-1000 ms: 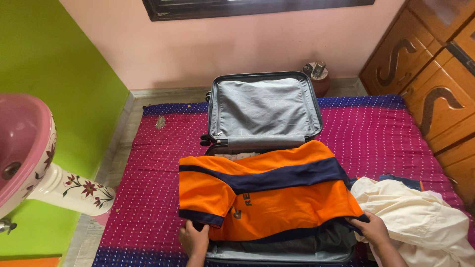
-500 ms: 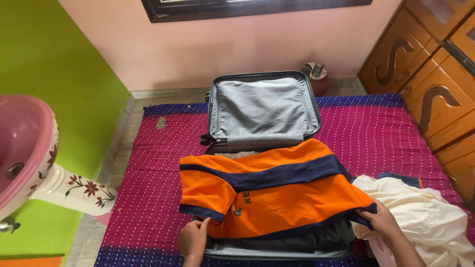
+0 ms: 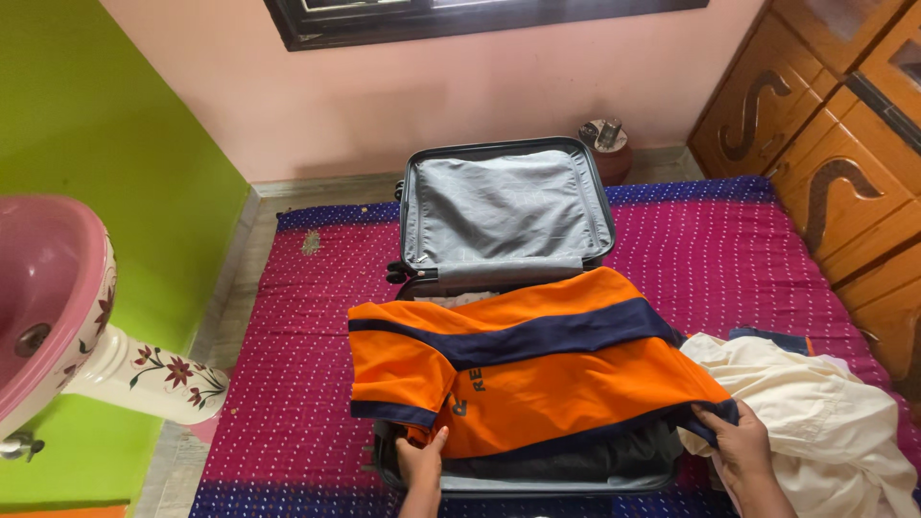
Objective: The person packs clothes into a suitcase on a bed, including folding and arranging a denim shirt, an orange polo shirt, and a pair of trousers.
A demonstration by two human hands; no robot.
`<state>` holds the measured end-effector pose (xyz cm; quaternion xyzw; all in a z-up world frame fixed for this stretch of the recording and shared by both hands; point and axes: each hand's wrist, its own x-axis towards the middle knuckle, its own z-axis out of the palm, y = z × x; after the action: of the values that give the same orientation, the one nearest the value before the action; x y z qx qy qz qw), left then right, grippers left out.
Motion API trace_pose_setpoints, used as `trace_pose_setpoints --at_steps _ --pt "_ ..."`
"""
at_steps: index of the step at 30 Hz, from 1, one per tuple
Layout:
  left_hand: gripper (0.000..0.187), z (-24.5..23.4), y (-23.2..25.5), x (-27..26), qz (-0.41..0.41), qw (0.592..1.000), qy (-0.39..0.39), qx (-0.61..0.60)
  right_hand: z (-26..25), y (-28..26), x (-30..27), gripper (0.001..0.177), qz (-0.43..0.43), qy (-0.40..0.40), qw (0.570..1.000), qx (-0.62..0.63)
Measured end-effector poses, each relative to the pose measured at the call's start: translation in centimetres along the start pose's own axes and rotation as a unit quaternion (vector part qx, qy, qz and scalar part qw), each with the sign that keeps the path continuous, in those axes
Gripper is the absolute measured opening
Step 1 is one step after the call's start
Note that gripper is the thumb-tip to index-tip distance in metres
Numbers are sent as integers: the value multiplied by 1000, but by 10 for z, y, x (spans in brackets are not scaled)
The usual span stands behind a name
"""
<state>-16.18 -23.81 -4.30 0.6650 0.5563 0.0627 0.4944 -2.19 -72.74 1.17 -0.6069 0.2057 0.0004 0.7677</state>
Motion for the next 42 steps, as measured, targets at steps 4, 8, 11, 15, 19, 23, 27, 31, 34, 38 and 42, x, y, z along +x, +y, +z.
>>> trace_pose_setpoints --at_steps 4,8,11,15,19,23,27,31,34,38,42 --pt "78 -12 7 26 -16 991 -93 100 -3 1 2 27 3 -6 999 -41" --pt "58 -36 38 24 78 935 -104 330 -8 -4 8 26 2 -8 992 -126" --pt "44 -48 63 6 240 931 -26 275 -10 -13 14 31 -48 -44 990 -126" --pt "31 -69 77 12 440 882 81 148 -17 -30 19 26 -94 -51 961 -254" --pt "34 -82 85 42 379 925 28 24 -15 -42 33 25 -102 -41 948 -298" --pt "43 -93 86 79 274 956 -77 -70 -9 -55 47 26 -94 -29 952 -289" --pt "46 -107 94 107 232 952 -198 -41 -7 -63 54 26 -79 -38 959 -271" --pt "63 -151 108 73 -23 923 -306 230 -9 -63 48 28 -38 -28 961 -271" --pt "81 -167 96 49 -86 872 -407 257 -13 -58 37 31 0 -19 958 -286" --pt "70 -157 44 66 10 851 -499 166 -22 -51 18 31 -20 0 908 -419" --pt "54 -136 -5 83 111 857 -496 -79 -26 -46 3 34 79 18 937 -340"
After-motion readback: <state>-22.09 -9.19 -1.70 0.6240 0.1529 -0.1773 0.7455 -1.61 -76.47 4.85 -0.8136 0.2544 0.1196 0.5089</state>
